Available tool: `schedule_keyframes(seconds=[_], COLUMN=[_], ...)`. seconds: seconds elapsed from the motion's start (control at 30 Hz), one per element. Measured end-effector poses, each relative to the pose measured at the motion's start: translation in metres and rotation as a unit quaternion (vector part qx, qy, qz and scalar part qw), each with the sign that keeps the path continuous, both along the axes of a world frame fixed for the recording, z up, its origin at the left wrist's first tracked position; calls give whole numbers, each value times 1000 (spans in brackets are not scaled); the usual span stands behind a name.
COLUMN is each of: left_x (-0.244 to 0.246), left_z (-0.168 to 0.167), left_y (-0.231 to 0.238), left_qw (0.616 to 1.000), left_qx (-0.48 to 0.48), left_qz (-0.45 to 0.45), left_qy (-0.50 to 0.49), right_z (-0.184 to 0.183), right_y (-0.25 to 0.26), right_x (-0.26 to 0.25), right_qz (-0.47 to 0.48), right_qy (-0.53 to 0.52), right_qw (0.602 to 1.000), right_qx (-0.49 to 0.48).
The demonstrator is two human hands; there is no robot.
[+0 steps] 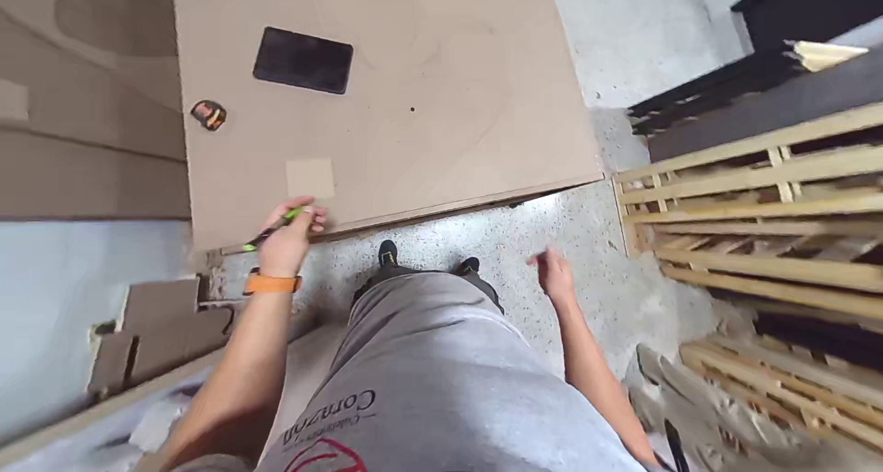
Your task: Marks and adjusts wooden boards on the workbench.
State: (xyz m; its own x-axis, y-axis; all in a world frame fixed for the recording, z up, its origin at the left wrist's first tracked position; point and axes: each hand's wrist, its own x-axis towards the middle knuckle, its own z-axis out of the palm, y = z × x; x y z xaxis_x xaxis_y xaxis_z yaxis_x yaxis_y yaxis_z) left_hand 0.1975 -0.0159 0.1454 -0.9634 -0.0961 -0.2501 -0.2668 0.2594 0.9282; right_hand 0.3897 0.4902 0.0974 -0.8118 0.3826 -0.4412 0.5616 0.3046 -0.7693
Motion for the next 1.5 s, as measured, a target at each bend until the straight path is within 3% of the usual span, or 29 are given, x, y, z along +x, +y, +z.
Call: schedule_keyframes(seconds=[0.13,0.23,0.3,0.47,0.83,1.07,1.2,1.33,1.5], left_x=[61,93,114,116,60,59,91,146,196], left_z=[-75,-106,-117,-122,-129,-136,-140,-127,-99], left_y=[53,94,114,140,150,157,169,203,277], left_qw=[984,979,978,983,980,981,960,930,880], left_qx=[-92,-87,-79,-50,-83,-140,-173,-161,-153], left_qz=[-17,-16,-35,-21,49,-6,45,132,194], left_qy=[-154,-186,-190,-173,-173,-131,-215,-304,-405], right_z=[-31,-41,-36,-36,-30,-39,-60,-82,-108], right_y=[49,58,59,85,144,138,155,189,239], right_x=[84,92,83,22,-82,-137,-193,-289,-406], right_qz=[-80,-72,-9,181,163,242,340,415,374], right_qy=[-22,-45,-63,-52,-41,-84,-114,-127,-166], right_qw=[994,993,995,982,985,967,933,900,912], right_qx=[-68,-84,-77,-8,24,8,4,41,41])
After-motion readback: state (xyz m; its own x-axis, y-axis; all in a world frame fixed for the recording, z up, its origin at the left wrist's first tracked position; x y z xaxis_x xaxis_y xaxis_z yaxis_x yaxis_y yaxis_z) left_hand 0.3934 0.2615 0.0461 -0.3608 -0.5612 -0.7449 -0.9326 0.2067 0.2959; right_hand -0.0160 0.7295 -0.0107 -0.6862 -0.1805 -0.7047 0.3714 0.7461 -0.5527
